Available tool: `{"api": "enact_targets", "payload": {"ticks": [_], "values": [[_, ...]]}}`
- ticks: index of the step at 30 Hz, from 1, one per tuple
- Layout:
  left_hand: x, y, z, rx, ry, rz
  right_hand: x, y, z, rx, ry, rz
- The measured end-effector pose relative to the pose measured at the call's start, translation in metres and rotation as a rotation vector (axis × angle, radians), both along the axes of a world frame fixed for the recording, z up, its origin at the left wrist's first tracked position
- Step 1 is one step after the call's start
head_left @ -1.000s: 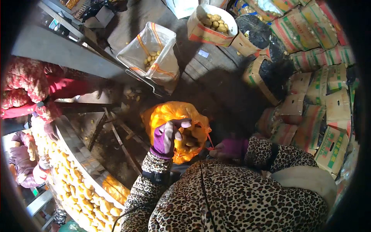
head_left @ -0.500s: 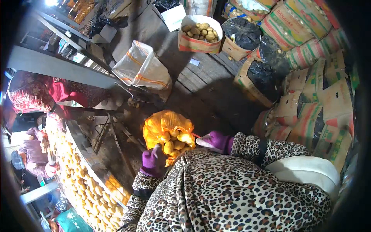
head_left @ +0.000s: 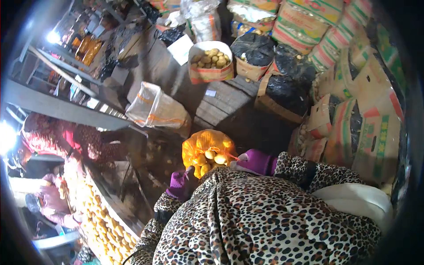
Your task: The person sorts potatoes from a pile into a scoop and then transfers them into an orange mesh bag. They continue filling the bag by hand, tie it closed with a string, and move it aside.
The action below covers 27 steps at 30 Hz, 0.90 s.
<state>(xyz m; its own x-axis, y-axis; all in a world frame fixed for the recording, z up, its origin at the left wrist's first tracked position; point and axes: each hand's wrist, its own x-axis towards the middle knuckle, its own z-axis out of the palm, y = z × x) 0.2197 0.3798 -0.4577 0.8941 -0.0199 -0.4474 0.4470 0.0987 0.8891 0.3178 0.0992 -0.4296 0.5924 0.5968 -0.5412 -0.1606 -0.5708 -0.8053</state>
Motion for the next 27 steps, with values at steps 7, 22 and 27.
{"api": "enact_targets", "payload": {"ticks": [7,22,27], "values": [[0.057,-0.011,-0.025,0.037,0.103,-0.118,0.0,-0.023,-0.01,-0.091,0.07,-0.15],[-0.022,0.009,-0.021,-0.024,-0.086,0.514,0.032,0.039,0.026,0.025,0.338,0.322],[-0.025,-0.01,-0.008,-0.129,0.151,0.69,0.023,0.051,0.057,0.074,0.455,0.135]]}}
